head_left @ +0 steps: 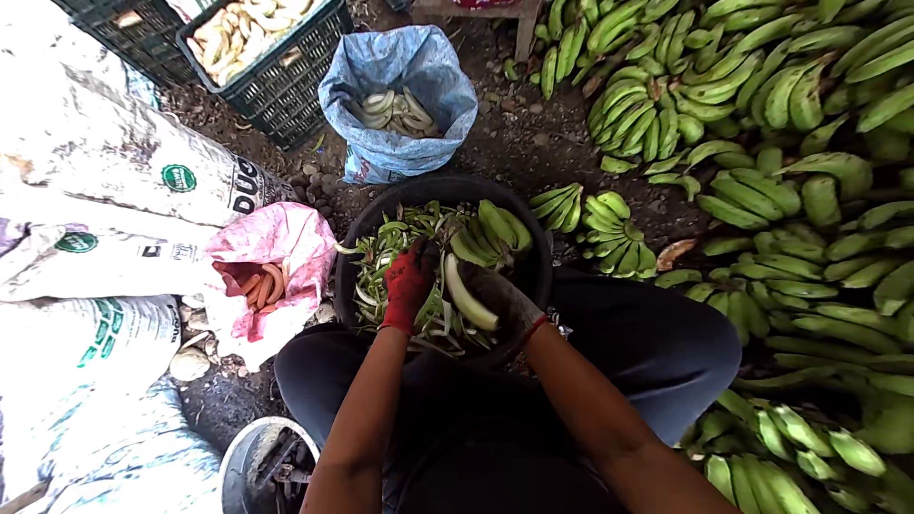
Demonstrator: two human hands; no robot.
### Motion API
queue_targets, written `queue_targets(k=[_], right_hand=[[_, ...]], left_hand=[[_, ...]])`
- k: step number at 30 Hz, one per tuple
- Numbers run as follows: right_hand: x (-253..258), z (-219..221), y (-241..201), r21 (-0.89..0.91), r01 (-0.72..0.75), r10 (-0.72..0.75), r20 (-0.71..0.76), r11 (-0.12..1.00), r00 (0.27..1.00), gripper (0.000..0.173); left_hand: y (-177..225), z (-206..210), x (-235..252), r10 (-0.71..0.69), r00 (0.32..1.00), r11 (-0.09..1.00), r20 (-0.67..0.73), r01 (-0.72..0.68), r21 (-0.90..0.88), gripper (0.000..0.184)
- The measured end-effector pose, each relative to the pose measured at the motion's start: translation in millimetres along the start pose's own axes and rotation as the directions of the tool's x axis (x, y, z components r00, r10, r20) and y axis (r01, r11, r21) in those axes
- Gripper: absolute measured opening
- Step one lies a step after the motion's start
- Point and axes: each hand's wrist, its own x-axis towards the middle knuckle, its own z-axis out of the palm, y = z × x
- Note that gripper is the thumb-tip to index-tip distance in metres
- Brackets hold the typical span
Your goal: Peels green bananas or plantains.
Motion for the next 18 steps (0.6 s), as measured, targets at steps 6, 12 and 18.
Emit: queue_targets(k=[6,12,18], right_hand=[[14.4,-5.3,-7.5,0.084,0.114,-0.070,-0.410,0.990,0.909,0.059],[22.2,17.4,-12.9,0.113,0.171,-0.074,-0.581,0.979,0.810,0.064],[-4.3,7.4,-6.4,-0.363,0.195,-0.251,-0.113,0.911,0.961,0.048]], left_hand=[[10.9,21.1,-31.0,0.167,0.986,0.985,0.005,-0.167,0.046,0.052],[2.3,39.5,-50.1,0.196,0.963,0.979,-0.185,-0.181,0.094,0.055],[-5.9,8.4,-8.5,0.043,0.999,0.999,0.030,-0.043,0.005,0.045]])
